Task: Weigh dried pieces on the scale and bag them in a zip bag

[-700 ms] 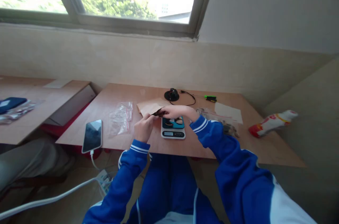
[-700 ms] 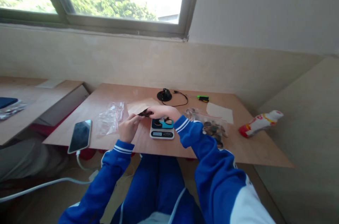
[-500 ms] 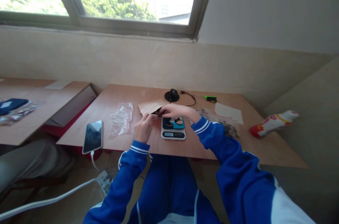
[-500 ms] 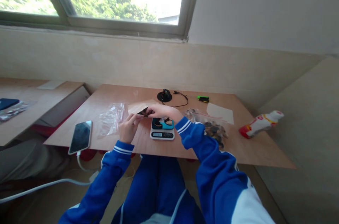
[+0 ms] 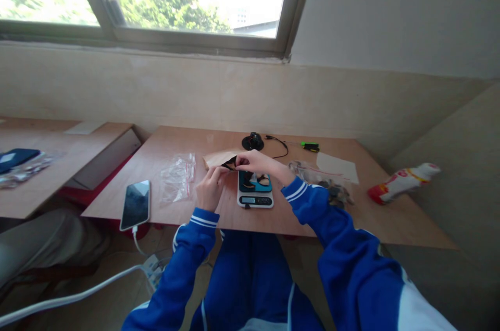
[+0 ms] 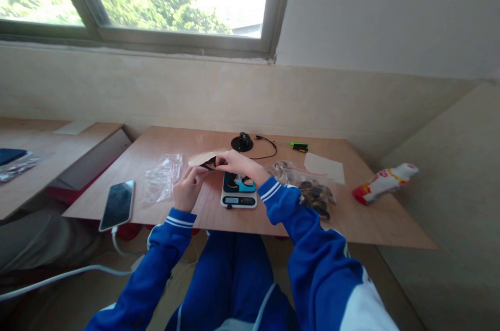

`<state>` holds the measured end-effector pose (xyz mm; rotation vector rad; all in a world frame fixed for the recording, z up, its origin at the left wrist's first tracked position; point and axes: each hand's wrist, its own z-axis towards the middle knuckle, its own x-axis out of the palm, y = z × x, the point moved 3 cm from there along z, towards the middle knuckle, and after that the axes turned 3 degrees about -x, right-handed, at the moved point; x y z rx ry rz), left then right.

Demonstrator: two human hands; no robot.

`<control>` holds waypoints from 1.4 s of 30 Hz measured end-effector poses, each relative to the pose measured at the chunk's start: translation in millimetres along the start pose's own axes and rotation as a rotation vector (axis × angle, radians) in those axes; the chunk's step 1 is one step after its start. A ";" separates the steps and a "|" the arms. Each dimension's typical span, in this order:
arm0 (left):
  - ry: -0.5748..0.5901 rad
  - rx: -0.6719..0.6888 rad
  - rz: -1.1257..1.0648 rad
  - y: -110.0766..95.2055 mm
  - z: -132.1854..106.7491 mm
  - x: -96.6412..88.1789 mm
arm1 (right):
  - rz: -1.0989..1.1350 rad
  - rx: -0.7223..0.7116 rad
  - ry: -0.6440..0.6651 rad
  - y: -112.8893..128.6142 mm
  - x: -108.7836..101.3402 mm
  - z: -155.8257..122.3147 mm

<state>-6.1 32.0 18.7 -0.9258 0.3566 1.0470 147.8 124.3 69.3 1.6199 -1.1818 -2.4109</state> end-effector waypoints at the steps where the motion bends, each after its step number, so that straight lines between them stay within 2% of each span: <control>1: 0.007 -0.016 0.003 -2.5 4.0 -0.2 | -0.049 0.005 -0.021 0.8 -1.9 1.0; 7: 0.041 -0.085 -0.017 -9.5 34.8 0.5 | -0.381 0.021 -0.114 15.8 -21.5 8.8; 10: 0.000 -0.100 -0.036 -3.3 48.3 0.8 | -0.347 -0.029 -0.230 22.5 -33.7 1.0; 12: -0.032 -0.125 -0.052 2.7 58.4 1.0 | -0.272 -0.055 -0.352 21.7 -40.6 -14.5; 15: -0.090 -0.192 -0.053 11.2 78.2 1.6 | -0.156 0.035 -0.481 8.3 -40.2 -51.2; 18: -0.160 -0.263 -0.023 16.1 100.9 2.6 | -0.146 0.201 -0.447 -12.3 -20.0 -90.3; 20: -0.173 -0.275 -0.010 16.3 113.2 4.4 | -0.209 0.258 -0.350 -23.7 1.6 -109.3; 23: -0.135 -0.238 -0.004 13.6 121.2 7.9 | -0.362 0.285 -0.196 -34.8 33.7 -122.3; 26: -0.116 -0.197 -0.010 12.1 117.3 8.6 | -0.553 0.335 -0.123 -40.0 52.7 -121.6; 31: -0.112 -0.085 -0.061 14.6 106.3 4.5 | -0.728 0.382 -0.145 -35.7 59.6 -113.7; 35: -0.081 -0.065 -0.056 18.6 102.9 2.3 | -0.683 0.326 -0.189 -26.7 71.3 -111.5; 38: -0.064 -0.071 -0.041 18.9 101.5 1.7 | -0.615 0.219 -0.150 -21.5 87.9 -110.3; 42: -0.041 -0.071 -0.041 15.2 99.4 0.5 | -0.604 0.190 -0.100 -21.6 100.0 -107.5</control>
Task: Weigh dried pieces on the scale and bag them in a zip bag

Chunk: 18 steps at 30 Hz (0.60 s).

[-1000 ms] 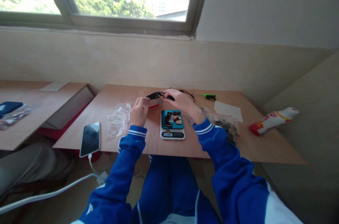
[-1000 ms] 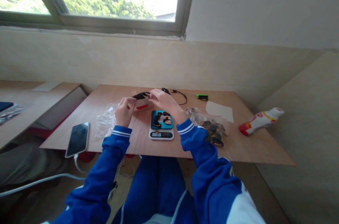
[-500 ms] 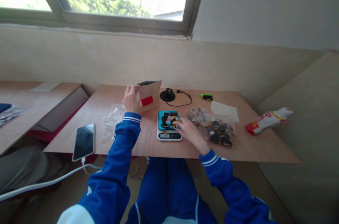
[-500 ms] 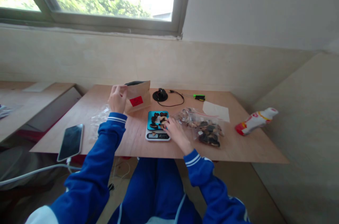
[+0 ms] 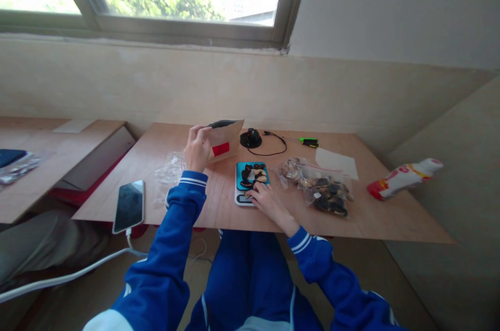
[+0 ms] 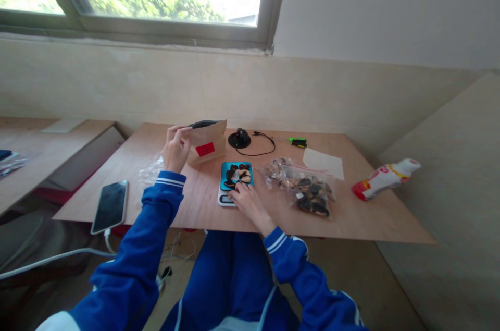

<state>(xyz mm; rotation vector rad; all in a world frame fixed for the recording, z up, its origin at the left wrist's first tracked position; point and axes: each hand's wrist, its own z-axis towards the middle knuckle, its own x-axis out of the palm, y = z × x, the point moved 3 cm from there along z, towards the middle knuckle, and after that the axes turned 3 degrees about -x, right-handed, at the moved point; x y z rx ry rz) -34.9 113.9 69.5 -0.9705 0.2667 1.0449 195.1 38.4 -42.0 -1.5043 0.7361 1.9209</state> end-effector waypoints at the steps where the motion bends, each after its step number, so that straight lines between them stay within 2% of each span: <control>1: 0.002 0.001 -0.002 -1.0 -0.6 -0.5 | -0.003 -0.005 0.010 0.3 1.0 1.1; 6: 0.008 -0.003 0.002 -1.6 -2.7 -2.7 | 0.002 -0.038 0.026 2.0 -1.3 5.1; 10: -0.001 0.018 0.013 1.7 -3.3 -3.6 | 0.222 -0.032 -0.068 -2.1 -14.9 3.3; 15: 0.032 -0.010 0.043 3.7 -2.8 -1.4 | 0.407 0.111 -0.274 -39.2 -35.6 13.7; 18: 0.057 -0.020 0.040 1.9 -3.8 -0.5 | 0.383 0.201 -0.289 -65.4 -37.9 33.5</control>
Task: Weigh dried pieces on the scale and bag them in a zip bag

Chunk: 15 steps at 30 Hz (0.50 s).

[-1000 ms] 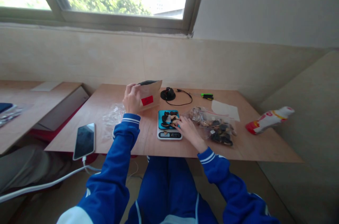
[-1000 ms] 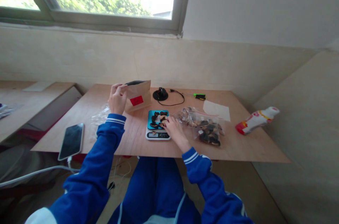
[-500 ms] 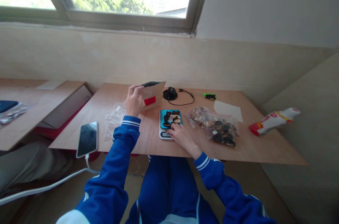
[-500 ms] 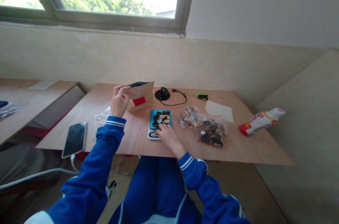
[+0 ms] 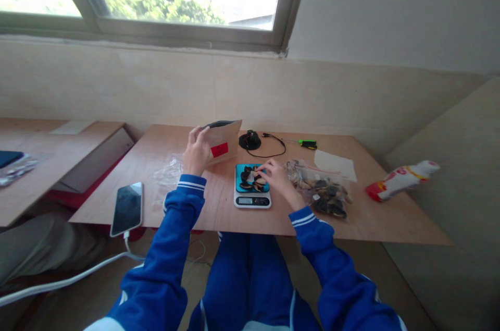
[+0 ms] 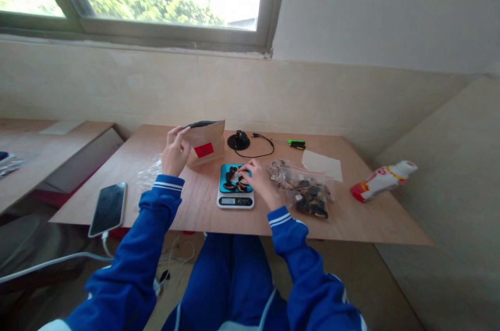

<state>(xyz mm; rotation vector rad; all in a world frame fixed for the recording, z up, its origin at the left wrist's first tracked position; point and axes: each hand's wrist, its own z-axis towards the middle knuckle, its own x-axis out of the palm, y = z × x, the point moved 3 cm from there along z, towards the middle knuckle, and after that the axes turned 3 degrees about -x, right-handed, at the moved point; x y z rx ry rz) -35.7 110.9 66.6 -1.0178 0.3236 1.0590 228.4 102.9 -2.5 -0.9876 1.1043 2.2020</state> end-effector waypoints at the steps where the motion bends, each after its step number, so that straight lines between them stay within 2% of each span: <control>1: 0.009 0.001 -0.002 -0.5 -0.7 -0.2 | -0.029 0.010 0.025 -4.6 1.4 8.3; 4: 0.042 0.017 -0.006 -0.1 -3.6 -1.7 | -0.110 -0.001 0.160 -10.7 10.7 25.1; 7: 0.078 0.047 -0.020 2.5 -5.7 -3.2 | -0.171 -0.014 0.264 -9.6 19.9 26.6; 15: 0.084 0.066 -0.062 4.1 -5.7 -2.0 | -0.281 -0.039 0.280 1.1 25.5 15.4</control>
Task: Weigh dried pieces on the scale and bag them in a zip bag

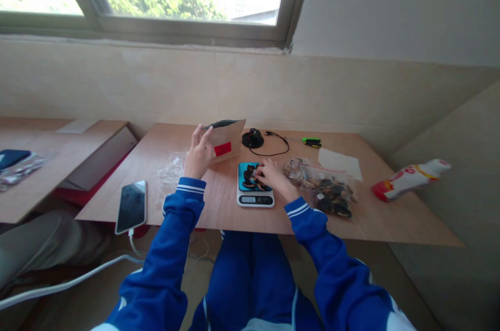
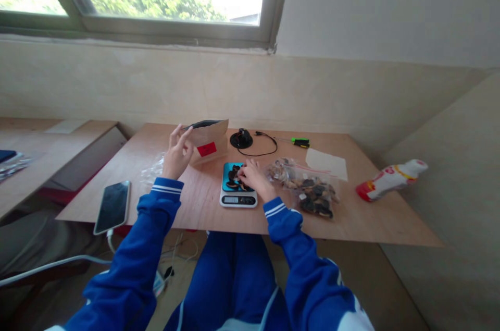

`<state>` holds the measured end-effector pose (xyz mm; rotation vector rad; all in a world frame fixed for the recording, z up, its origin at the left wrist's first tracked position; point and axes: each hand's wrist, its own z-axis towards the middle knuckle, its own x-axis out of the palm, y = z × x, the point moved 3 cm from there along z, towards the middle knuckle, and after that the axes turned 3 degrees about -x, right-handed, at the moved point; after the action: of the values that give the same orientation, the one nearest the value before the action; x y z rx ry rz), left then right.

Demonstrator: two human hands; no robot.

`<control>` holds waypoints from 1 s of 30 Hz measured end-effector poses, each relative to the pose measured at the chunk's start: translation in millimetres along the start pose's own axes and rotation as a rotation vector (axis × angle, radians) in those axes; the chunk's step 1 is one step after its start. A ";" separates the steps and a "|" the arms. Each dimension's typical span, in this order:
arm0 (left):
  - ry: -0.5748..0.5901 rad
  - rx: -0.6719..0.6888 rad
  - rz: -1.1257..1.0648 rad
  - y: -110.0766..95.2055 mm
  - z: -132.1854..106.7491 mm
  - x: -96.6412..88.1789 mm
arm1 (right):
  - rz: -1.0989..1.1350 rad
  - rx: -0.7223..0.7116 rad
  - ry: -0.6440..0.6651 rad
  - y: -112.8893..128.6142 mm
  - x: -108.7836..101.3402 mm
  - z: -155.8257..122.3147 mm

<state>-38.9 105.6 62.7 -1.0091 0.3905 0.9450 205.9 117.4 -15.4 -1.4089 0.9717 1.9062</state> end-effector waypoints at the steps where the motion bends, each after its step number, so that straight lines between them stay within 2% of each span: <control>1: -0.006 0.007 -0.005 -0.7 -0.8 -0.6 | 0.019 0.008 -0.028 -0.1 -2.4 -1.0; 4: -0.032 0.037 -0.045 0.2 -7.2 -4.1 | 0.132 0.051 -0.161 -4.9 -12.1 -12.5; 6: -0.081 0.031 -0.066 7.1 -15.8 -6.5 | 0.231 0.094 -0.270 -11.7 -16.7 -31.2; 8: -0.161 -0.044 -0.057 22.2 -28.1 -7.5 | 0.324 0.154 -0.356 -19.5 -15.7 -59.2; 11: -0.240 -0.248 0.022 56.0 -51.0 -3.9 | 0.422 0.288 -0.418 -28.5 -2.2 -110.6; 16: -0.170 -0.503 0.254 100.4 -85.8 6.9 | 0.492 0.464 -0.422 -24.5 26.9 -182.7; 20: -0.014 -0.634 0.311 113.2 -102.9 15.2 | 0.481 0.518 -0.393 -16.3 34.3 -203.8; 22: 0.012 -0.658 0.307 111.3 -104.4 17.0 | 0.474 0.515 -0.390 -13.4 32.2 -202.8; 25: -0.120 -0.573 0.270 90.6 -90.5 12.2 | 0.482 0.494 -0.387 -8.2 25.5 -193.1; 28: -0.267 -0.264 0.142 46.7 -55.9 5.3 | 0.487 0.468 -0.394 0.3 17.7 -180.8; 30: -0.283 -0.102 0.120 16.6 -27.6 4.0 | 0.497 0.444 -0.393 7.4 13.7 -174.1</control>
<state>-46.6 87.4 36.9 -0.9346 0.1685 1.2083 290.8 -29.2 -58.2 -0.5408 1.5155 2.0209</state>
